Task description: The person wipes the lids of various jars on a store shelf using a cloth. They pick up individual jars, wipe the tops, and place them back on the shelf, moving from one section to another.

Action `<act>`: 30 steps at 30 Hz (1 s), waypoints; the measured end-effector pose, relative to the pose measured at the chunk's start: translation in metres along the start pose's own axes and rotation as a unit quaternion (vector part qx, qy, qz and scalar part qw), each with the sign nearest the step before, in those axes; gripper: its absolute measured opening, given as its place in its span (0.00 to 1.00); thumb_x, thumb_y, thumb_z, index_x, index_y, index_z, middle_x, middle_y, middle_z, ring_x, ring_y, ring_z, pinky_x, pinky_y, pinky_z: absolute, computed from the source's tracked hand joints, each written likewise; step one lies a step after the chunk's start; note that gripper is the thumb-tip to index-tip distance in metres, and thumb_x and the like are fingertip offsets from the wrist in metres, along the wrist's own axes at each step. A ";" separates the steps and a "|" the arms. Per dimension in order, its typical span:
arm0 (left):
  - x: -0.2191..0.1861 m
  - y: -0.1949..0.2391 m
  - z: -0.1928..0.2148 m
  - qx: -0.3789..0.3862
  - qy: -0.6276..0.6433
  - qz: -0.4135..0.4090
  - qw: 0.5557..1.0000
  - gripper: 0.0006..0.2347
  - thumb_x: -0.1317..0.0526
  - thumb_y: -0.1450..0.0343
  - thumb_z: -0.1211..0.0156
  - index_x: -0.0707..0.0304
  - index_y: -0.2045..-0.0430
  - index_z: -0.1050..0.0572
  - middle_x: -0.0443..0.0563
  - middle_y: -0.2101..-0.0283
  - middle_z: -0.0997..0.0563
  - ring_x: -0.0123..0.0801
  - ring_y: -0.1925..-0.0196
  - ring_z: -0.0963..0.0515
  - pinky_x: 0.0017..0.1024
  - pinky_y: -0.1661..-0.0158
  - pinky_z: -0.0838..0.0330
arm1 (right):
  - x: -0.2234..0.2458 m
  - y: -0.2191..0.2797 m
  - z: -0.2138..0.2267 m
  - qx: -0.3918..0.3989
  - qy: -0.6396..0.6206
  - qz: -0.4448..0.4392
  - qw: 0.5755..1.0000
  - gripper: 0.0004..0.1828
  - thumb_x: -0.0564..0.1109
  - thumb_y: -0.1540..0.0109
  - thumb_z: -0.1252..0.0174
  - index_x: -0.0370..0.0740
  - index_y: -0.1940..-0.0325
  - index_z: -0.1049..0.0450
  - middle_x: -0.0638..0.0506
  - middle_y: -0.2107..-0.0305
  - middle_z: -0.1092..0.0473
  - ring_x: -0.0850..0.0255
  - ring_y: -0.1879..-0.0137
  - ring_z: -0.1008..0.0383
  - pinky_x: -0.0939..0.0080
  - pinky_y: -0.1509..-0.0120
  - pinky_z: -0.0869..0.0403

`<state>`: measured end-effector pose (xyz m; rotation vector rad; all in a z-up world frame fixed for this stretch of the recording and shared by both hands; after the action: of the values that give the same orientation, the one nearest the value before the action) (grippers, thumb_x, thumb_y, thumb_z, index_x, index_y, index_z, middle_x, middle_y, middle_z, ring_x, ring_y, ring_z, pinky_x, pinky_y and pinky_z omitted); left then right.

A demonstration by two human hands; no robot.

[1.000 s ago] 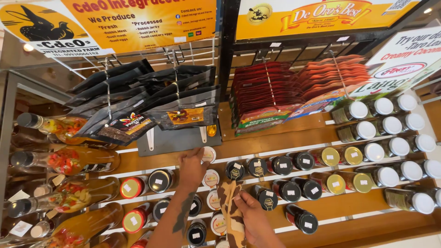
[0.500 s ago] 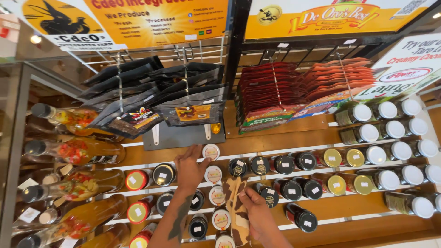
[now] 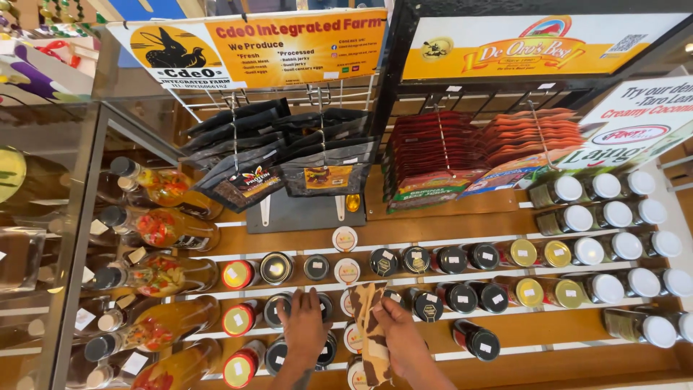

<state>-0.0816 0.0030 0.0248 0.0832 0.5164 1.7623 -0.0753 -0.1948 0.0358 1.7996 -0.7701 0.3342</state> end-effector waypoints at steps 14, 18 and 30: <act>-0.005 0.052 0.139 -0.045 0.252 -0.009 0.967 0.31 0.60 0.46 0.23 0.64 0.47 0.25 0.58 0.52 0.18 0.47 0.49 0.19 0.43 0.48 0.30 | -0.002 0.038 -0.042 0.033 0.265 0.140 0.954 0.19 0.48 0.31 0.49 0.39 0.38 0.27 0.51 0.63 0.22 0.67 0.60 0.27 0.64 0.53 0.25; -0.013 0.065 0.150 0.077 0.364 0.008 0.928 0.27 0.63 0.44 0.24 0.63 0.49 0.22 0.59 0.63 0.14 0.40 0.63 0.14 0.30 0.60 0.20 | 0.034 0.058 -0.096 0.079 0.414 0.183 0.888 0.21 0.51 0.30 0.53 0.41 0.37 0.28 0.49 0.64 0.22 0.65 0.60 0.26 0.61 0.52 0.25; -0.015 0.072 0.129 0.116 0.691 -0.008 0.714 0.32 0.74 0.43 0.26 0.76 0.41 0.31 0.56 0.52 0.16 0.29 0.54 0.15 0.29 0.52 0.18 | 0.030 0.024 -0.072 0.033 0.039 -0.131 0.990 0.26 0.59 0.34 0.48 0.33 0.50 0.22 0.45 0.66 0.21 0.55 0.66 0.20 0.54 0.60 0.22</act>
<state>-0.1010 0.0153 0.1715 -1.1583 1.7879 1.4427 -0.0577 -0.1435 0.0967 1.9117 -0.4640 0.2567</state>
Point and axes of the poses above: each hand's wrist, its own y-axis away from the middle knuckle, its own z-axis out of the back of the hand, x = y × z, the point moved 7 cm from there along -y, towards the middle knuckle
